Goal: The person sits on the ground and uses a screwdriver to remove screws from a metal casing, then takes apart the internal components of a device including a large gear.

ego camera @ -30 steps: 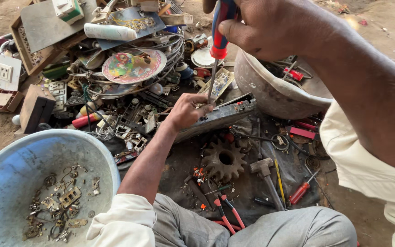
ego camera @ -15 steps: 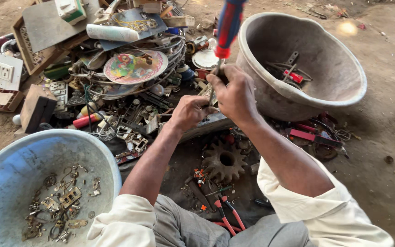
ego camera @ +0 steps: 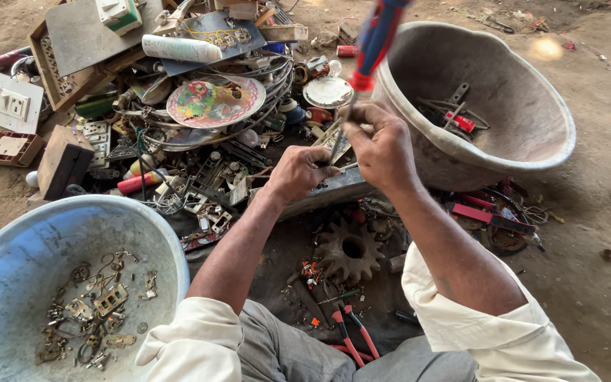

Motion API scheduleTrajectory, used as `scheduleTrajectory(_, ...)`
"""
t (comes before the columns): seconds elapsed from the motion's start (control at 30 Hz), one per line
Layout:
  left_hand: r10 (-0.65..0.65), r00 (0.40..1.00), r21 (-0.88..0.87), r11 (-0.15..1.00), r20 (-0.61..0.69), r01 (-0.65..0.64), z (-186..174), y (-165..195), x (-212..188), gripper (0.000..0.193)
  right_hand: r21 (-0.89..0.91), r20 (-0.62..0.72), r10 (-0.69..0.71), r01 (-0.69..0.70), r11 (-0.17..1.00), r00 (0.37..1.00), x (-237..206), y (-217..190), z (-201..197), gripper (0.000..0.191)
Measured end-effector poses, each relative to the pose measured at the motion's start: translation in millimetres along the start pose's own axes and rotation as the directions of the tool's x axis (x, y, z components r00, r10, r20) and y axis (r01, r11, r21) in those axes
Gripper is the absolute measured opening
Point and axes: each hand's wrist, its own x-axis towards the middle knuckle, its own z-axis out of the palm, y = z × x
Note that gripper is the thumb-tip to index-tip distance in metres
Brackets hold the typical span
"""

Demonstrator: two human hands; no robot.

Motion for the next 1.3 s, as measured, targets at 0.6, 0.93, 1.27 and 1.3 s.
scheduleTrajectory(0.6,-0.001,0.999,0.005,1.0,0.043,0.001,2,-6,1,0.017,0.124,0.05,0.246,-0.25,0.96,0.968,-2,26,10,0.031)
scheduleTrajectory(0.93,-0.005,0.999,0.117,0.993,0.043,0.0,-1,1,1,0.039,-0.017,0.013,0.113,-0.113,0.993,0.994,-14,26,20,0.014)
scheduleTrajectory(1.27,-0.018,0.997,0.264,0.965,0.081,-0.004,22,3,-20,0.022,-0.025,-0.131,-0.096,0.093,0.995,0.987,-36,-1,25,0.016)
scheduleTrajectory(1.3,0.033,0.997,0.175,0.983,0.075,-0.045,22,3,-23,0.036,-0.047,-0.167,-0.117,0.111,0.993,0.979,-37,-2,19,0.013)
